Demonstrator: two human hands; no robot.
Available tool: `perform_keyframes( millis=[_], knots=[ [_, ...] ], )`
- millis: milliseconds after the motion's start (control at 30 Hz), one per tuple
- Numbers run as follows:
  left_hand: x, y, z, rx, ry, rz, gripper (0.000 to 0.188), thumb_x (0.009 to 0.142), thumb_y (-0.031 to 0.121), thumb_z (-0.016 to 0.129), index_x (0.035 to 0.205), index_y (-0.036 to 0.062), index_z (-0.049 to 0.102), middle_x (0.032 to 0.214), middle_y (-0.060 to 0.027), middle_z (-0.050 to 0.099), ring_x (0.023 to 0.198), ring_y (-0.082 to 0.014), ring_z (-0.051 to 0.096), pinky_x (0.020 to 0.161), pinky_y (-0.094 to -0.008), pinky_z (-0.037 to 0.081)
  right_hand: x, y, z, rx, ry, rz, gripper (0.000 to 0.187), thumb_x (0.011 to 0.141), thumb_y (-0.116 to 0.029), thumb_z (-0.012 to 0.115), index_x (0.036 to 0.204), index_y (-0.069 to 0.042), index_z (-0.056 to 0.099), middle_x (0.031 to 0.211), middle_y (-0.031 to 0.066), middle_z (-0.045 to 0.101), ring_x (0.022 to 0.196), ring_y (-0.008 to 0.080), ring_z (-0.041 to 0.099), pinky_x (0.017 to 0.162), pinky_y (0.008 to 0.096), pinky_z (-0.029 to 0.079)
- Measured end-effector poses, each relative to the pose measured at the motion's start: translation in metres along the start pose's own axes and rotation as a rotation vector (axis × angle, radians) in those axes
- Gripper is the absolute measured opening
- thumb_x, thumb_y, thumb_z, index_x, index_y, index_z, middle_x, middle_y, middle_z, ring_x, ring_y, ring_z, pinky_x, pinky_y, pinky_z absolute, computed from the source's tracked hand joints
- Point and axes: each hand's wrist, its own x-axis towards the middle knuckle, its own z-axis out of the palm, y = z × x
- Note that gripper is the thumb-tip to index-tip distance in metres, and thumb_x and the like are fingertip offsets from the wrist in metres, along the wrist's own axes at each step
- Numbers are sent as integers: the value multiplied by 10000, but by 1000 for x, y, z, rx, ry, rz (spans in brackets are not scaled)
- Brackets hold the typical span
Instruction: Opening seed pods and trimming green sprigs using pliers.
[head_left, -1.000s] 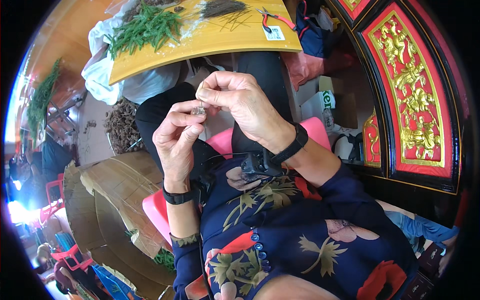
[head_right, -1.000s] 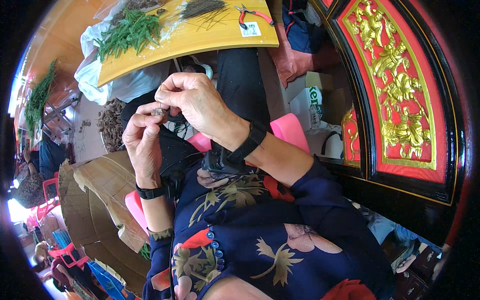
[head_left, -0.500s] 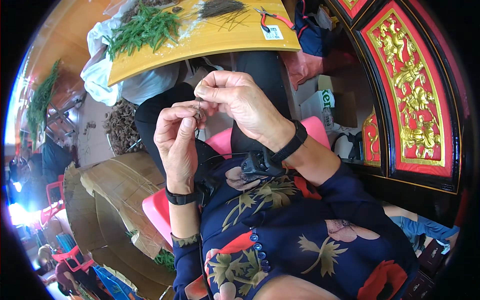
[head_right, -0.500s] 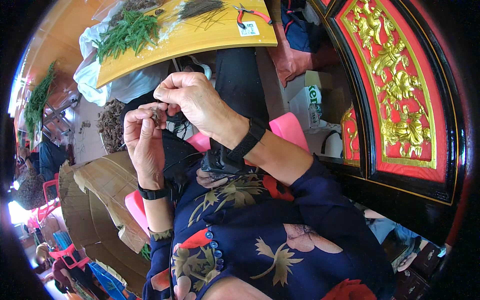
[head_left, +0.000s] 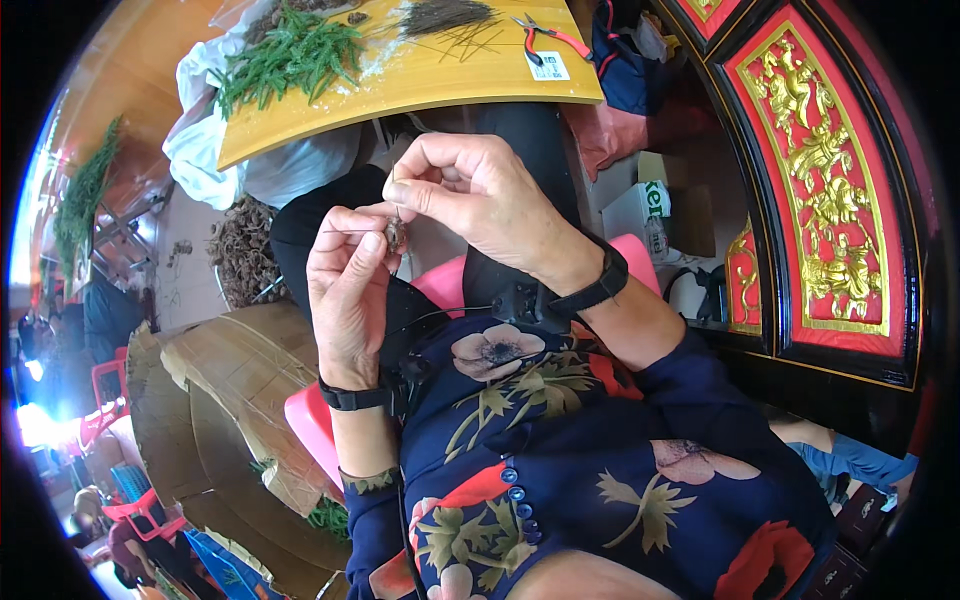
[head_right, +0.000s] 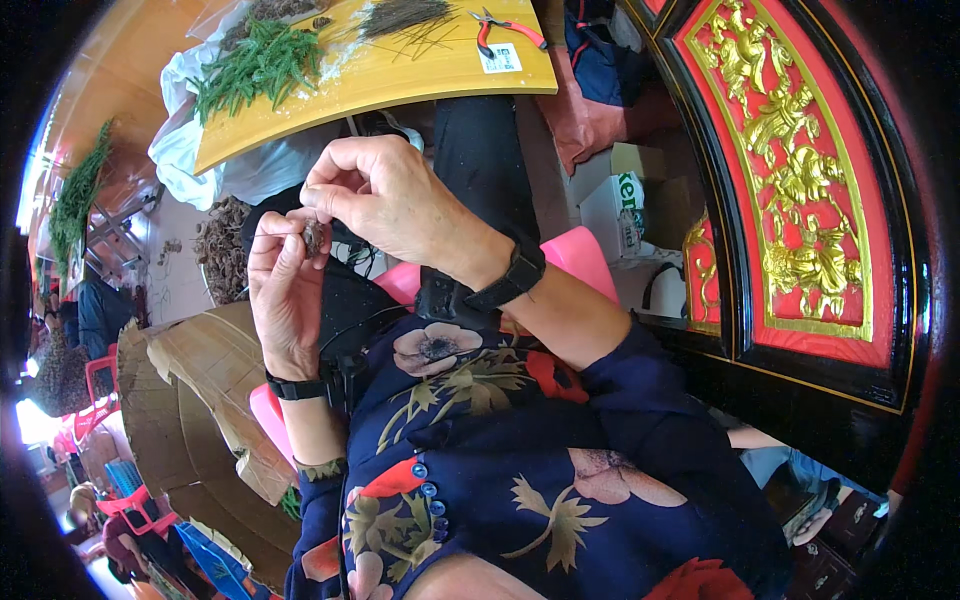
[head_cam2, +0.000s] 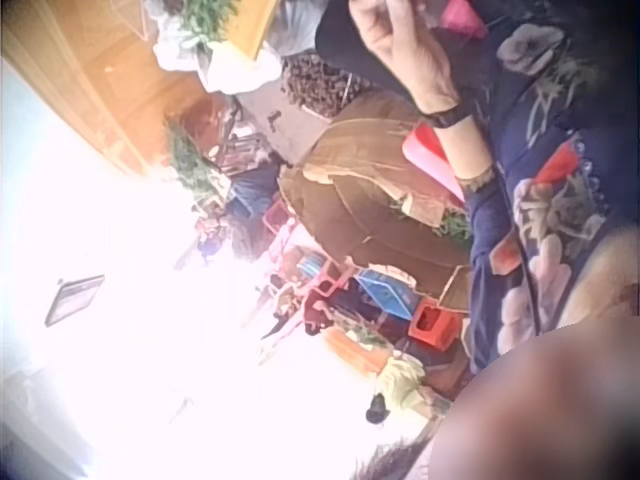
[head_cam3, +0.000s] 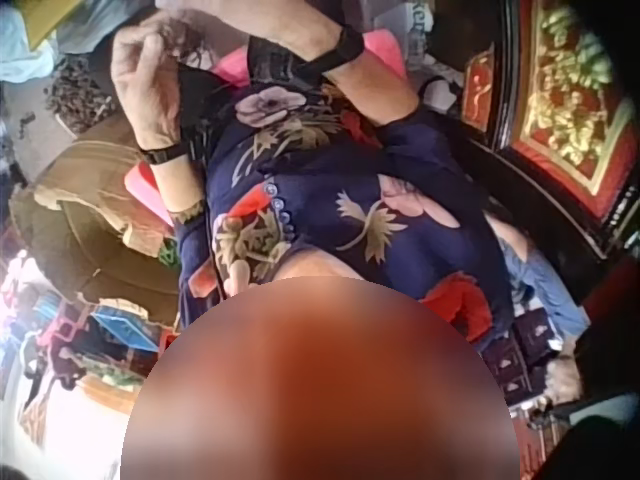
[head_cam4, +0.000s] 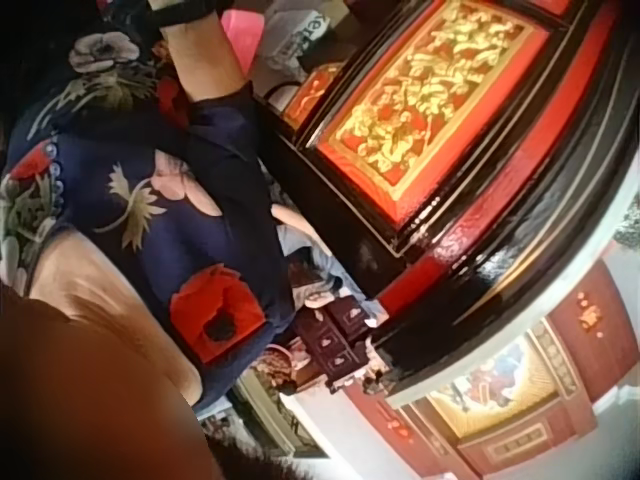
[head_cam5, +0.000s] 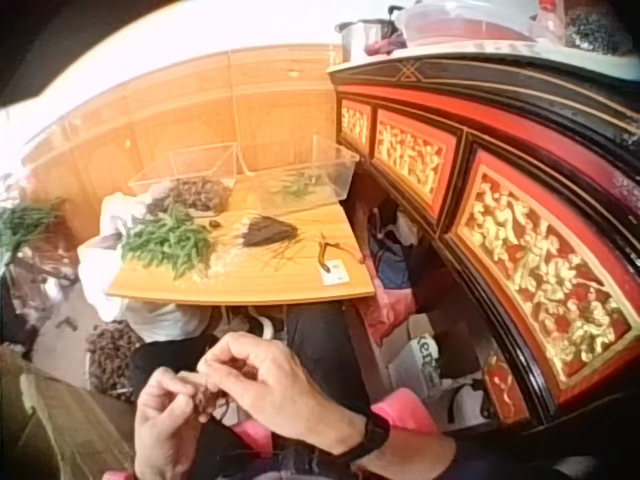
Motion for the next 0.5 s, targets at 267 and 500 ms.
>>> perform_keyframes(
  millis=[267,500],
  knots=[
    [-1,-1,4,48,84,-85,302,836,-8,623,1082,65,464,915,-46,638,770,-96,553,691,-235,436,-1,-6,-3,-257,-124,-138,68,859,-54,631,868,11,613,749,-5,586,685,46,543,636,192,456],
    [-2,1,16,-21,179,-90,356,834,-28,601,1135,62,433,904,-55,634,853,-121,591,737,-232,436,-5,0,8,-95,-12,0,37,858,-8,614,879,22,607,735,0,577,685,40,533,607,178,443]
  ],
)
